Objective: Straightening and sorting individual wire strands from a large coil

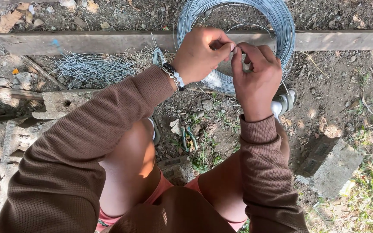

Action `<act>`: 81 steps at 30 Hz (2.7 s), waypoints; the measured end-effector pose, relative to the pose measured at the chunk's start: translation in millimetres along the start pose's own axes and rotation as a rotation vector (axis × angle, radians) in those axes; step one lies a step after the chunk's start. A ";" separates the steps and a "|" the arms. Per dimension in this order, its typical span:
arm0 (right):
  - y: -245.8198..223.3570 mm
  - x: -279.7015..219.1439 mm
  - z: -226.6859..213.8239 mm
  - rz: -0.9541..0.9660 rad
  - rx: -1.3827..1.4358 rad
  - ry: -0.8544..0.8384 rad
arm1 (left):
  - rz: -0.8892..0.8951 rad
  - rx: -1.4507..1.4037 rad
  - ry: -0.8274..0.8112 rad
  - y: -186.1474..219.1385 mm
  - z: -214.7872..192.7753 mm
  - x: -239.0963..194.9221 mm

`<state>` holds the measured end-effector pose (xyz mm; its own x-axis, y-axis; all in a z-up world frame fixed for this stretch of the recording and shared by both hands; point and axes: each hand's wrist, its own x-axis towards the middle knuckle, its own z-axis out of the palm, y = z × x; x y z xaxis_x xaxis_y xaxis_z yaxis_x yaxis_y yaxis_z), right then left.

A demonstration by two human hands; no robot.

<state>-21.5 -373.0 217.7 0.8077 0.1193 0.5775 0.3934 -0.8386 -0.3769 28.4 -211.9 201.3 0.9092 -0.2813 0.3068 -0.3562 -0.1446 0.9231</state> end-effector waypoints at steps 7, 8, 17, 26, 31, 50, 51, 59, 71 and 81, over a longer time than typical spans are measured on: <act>-0.8 1.4 7.0 0.066 0.031 0.065 | 0.051 0.016 0.107 6.4 10.2 -2.7; 0.7 0.7 10.3 0.078 0.022 0.096 | 0.071 0.004 0.131 8.1 11.8 -2.1; 45.6 5.8 -4.3 0.276 0.589 -0.208 | -0.115 -0.076 -0.235 -19.1 -9.7 21.0; 43.0 2.9 -20.1 0.307 0.741 -0.351 | -0.051 0.061 -0.407 5.8 -19.2 15.3; 40.0 1.3 -8.8 0.289 0.753 -0.246 | 0.006 0.000 -0.335 7.4 -10.8 12.0; 11.8 3.4 24.9 0.544 1.420 0.022 | -0.048 -0.431 -0.123 -5.9 23.8 13.2; 8.9 4.2 24.8 0.537 1.456 0.028 | -0.010 -0.458 -0.097 -5.4 26.0 13.5; 5.4 4.8 31.2 0.427 1.425 0.163 | 0.011 -0.455 -0.030 3.9 34.6 14.9; 20.9 5.4 8.8 0.708 1.462 -0.099 | -0.005 -0.460 -0.101 -4.3 11.1 25.0; 19.9 -3.7 19.0 0.604 1.569 -0.245 | 0.034 -0.357 -0.270 3.4 2.7 24.0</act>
<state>-8.4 -380.0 194.3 0.9786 0.2030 0.0336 -0.0704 0.4838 -0.8723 48.4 -221.7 211.2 0.7928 -0.5244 0.3105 -0.2451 0.1921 0.9503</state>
